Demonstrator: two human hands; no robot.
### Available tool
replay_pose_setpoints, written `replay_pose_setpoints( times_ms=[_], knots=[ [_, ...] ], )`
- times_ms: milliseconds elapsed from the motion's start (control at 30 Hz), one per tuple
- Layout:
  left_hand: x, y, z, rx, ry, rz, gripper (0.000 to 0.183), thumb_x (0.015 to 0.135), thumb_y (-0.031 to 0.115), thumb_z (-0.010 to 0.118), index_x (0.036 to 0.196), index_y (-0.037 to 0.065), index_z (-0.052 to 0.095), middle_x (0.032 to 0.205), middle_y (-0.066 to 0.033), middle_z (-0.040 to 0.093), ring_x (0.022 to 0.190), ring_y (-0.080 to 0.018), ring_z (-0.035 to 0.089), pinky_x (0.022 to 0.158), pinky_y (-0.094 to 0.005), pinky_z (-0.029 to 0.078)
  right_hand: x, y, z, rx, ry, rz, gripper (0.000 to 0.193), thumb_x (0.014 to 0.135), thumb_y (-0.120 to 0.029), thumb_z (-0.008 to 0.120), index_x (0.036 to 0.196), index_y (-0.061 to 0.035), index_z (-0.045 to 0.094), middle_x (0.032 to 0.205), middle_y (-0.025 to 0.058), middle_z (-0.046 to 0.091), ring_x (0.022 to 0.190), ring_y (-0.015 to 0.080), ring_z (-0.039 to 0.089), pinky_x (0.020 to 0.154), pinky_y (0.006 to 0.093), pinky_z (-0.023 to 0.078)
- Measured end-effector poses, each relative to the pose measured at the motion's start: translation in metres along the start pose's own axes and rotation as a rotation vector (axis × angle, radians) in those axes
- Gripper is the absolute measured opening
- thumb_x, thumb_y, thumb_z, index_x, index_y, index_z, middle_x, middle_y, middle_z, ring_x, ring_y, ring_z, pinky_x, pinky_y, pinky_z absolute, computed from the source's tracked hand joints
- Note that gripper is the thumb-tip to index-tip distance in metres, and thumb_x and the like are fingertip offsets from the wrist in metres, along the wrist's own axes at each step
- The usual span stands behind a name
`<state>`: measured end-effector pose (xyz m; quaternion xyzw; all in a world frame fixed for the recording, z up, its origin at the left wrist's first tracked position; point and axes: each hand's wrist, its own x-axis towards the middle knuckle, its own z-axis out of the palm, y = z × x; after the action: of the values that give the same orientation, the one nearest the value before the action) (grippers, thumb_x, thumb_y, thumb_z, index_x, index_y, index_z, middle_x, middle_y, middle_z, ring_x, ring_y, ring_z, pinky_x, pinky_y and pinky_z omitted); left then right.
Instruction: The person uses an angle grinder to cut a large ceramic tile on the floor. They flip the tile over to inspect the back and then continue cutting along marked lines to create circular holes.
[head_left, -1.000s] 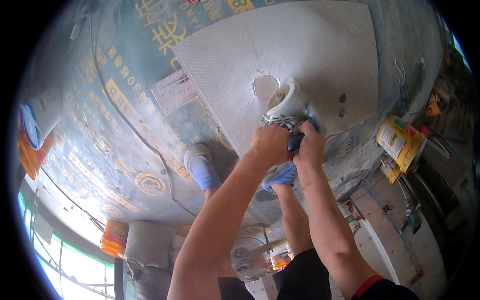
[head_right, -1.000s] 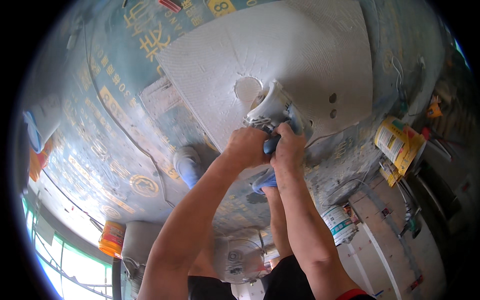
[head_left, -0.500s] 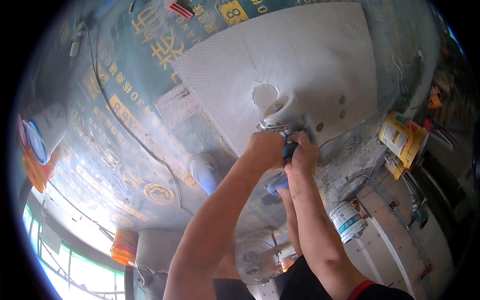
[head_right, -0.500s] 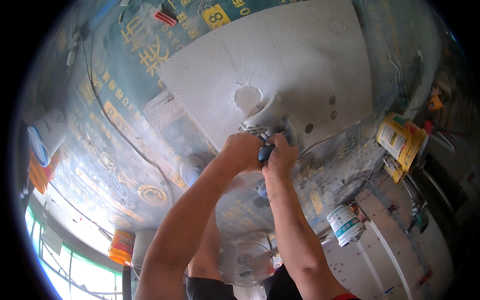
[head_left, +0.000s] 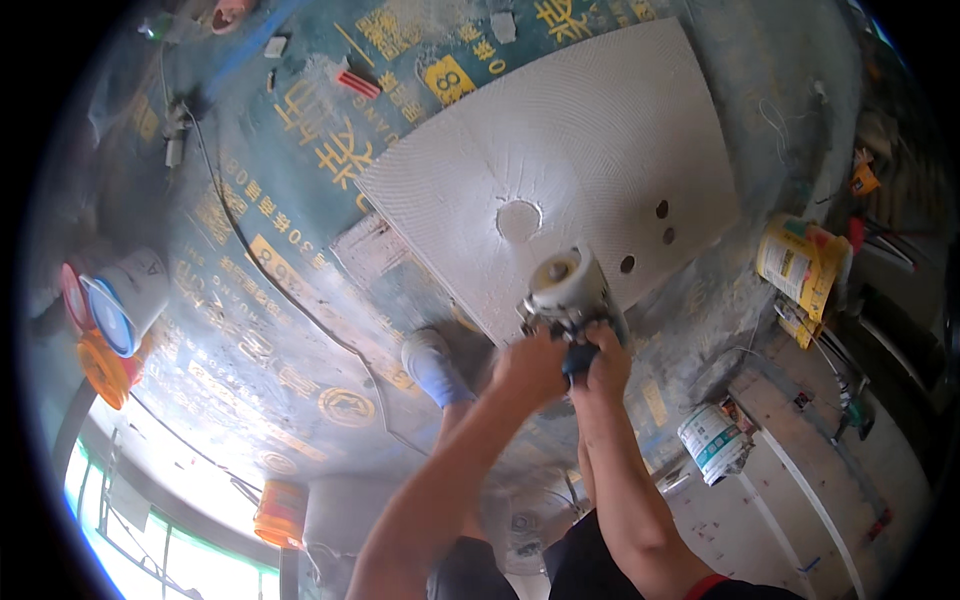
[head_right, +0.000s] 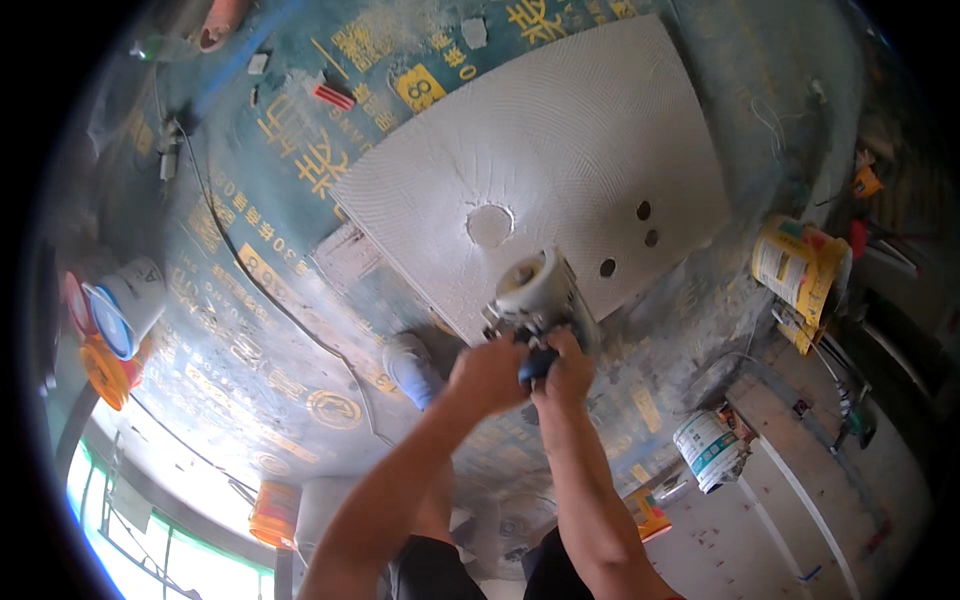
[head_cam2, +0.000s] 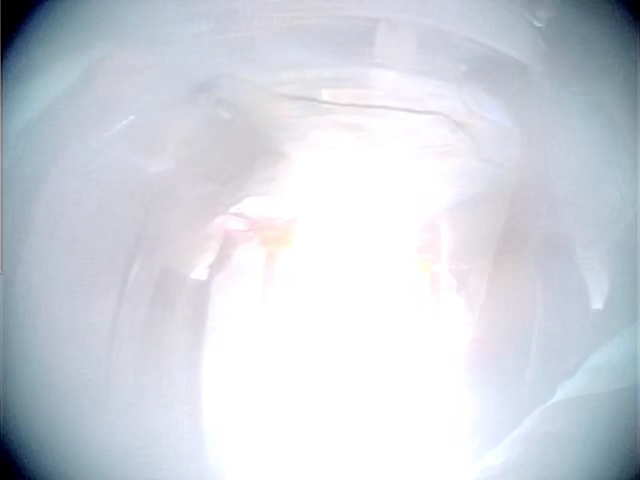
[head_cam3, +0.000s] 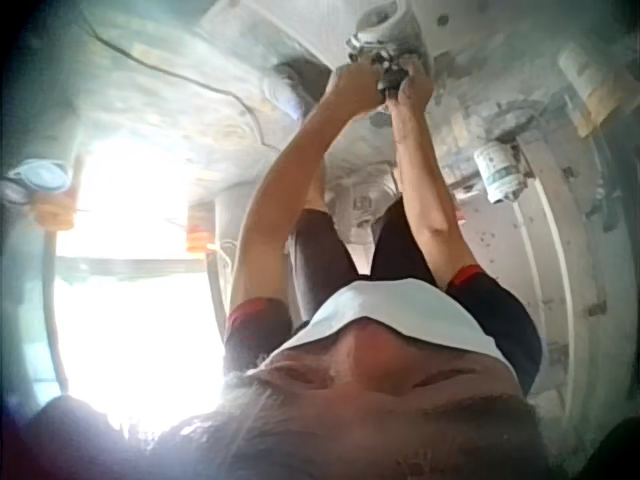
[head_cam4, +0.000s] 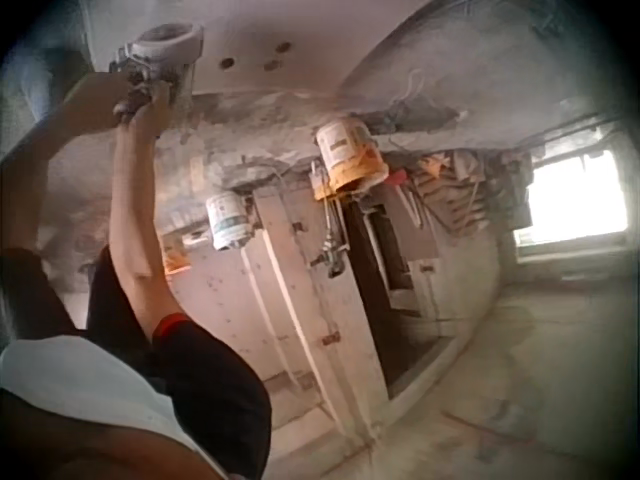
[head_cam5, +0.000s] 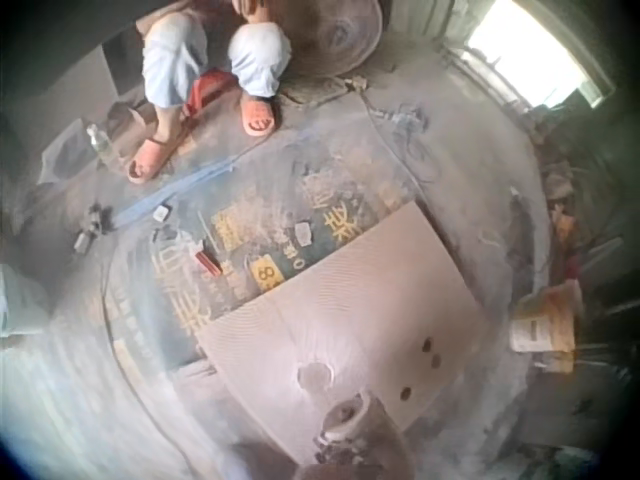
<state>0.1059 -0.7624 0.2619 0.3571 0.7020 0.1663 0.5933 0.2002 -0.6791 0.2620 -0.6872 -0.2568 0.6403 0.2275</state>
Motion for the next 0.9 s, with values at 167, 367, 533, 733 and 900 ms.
replay_pose_setpoints(
  times_ms=[167,367,533,733,900],
  knots=[
    [-0.087,0.068,0.047,-0.348,0.165,0.068,0.057,0.084,0.023,0.065,0.137,0.013,0.048,0.143,-0.0233,0.046,0.106,-0.0437,0.063,0.088,-0.0504,0.053,-0.047,-0.069,-0.063,-0.042,-0.099,0.027,0.018,0.074,0.000,0.063,0.092,-0.0024,0.062,0.081,0.0051,0.059,0.069,0.0181,0.059,0.063,0.0337,0.051],
    [-0.193,0.092,0.065,-0.395,0.012,0.038,0.046,0.087,0.029,0.064,0.130,0.014,0.058,0.120,-0.0164,0.065,0.109,-0.0345,0.064,0.089,-0.0458,0.052,-0.059,-0.213,-0.150,-0.390,-0.148,0.014,0.026,0.069,0.001,0.064,0.095,-0.0036,0.063,0.082,0.0042,0.059,0.069,0.0155,0.058,0.064,0.0324,0.049],
    [-0.264,0.035,0.058,-0.356,0.302,-0.344,0.033,0.085,0.027,0.070,0.112,0.007,0.069,0.099,-0.0170,0.071,0.091,-0.0272,0.071,0.080,-0.0408,0.055,-0.063,-0.382,-0.244,-0.962,-0.251,-0.179,0.039,0.069,-0.012,0.071,0.106,0.0006,0.066,0.083,0.0059,0.063,0.077,0.0168,0.062,0.072,0.0335,0.050],
    [-0.347,-0.006,0.068,-0.592,0.729,-0.623,0.047,0.089,0.023,0.065,0.123,-0.009,0.060,0.105,-0.0214,0.068,0.093,-0.0274,0.064,0.085,-0.0364,0.053,-0.062,-0.556,-0.326,-1.360,-0.129,-0.443,0.033,0.077,-0.012,0.071,0.107,0.0012,0.065,0.087,0.0134,0.069,0.082,0.0221,0.065,0.079,0.0365,0.051],
    [-0.388,0.001,0.083,-0.547,0.498,-0.767,0.045,0.088,0.018,0.065,0.123,-0.010,0.059,0.107,-0.0200,0.068,0.088,-0.0247,0.065,0.082,-0.0358,0.053,-0.039,-0.640,-0.385,-1.315,0.030,-0.520,0.042,0.076,-0.009,0.071,0.116,0.0012,0.063,0.100,0.0164,0.068,0.093,0.0224,0.065,0.083,0.0361,0.051]
  ],
)
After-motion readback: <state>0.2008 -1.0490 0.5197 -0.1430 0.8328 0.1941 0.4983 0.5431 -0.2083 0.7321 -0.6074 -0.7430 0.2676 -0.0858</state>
